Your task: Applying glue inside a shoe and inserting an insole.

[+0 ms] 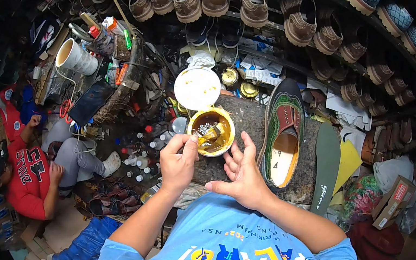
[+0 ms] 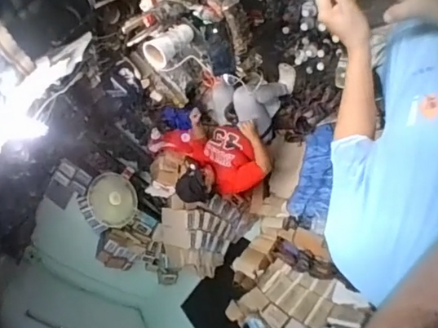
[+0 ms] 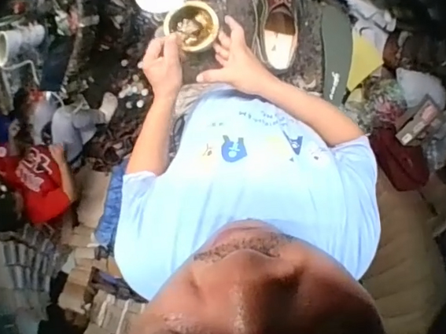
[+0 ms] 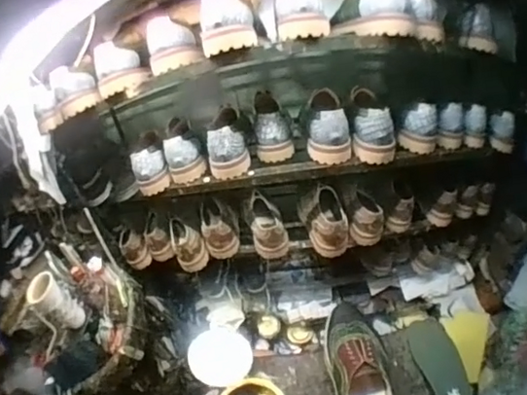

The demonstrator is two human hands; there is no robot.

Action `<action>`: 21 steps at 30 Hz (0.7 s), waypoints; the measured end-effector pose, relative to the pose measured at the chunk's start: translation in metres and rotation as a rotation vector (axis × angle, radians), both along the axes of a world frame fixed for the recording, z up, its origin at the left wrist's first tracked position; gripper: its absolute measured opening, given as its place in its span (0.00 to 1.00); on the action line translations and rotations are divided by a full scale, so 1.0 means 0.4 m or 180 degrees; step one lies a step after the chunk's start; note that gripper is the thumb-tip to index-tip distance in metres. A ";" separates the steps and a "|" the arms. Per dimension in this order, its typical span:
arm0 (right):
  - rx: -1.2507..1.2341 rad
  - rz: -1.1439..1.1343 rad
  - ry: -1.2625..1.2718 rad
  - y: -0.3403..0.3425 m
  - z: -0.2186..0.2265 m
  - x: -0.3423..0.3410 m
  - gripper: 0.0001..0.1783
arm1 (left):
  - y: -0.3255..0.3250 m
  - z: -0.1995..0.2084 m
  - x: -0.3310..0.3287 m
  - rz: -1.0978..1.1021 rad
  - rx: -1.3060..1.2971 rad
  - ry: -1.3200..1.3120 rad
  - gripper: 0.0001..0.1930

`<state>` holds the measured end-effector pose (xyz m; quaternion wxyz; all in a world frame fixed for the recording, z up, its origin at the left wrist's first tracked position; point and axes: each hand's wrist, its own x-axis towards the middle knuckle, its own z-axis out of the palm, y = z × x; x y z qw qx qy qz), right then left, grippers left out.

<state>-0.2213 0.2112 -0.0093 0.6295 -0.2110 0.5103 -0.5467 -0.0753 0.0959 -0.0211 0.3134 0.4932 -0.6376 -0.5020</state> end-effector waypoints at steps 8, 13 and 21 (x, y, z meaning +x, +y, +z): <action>-0.0014 0.0165 -0.0051 0.026 0.042 -0.006 0.80 | -0.003 0.025 0.050 0.0337 0.1762 0.1097 0.12; -0.1192 -0.0535 0.1254 0.101 0.154 -0.074 0.56 | -0.017 0.028 0.115 0.0843 0.2012 0.2245 0.17; -0.1032 -0.1322 0.2681 0.173 0.065 -0.271 0.32 | -0.048 0.071 0.227 -0.0019 0.3148 0.2137 0.18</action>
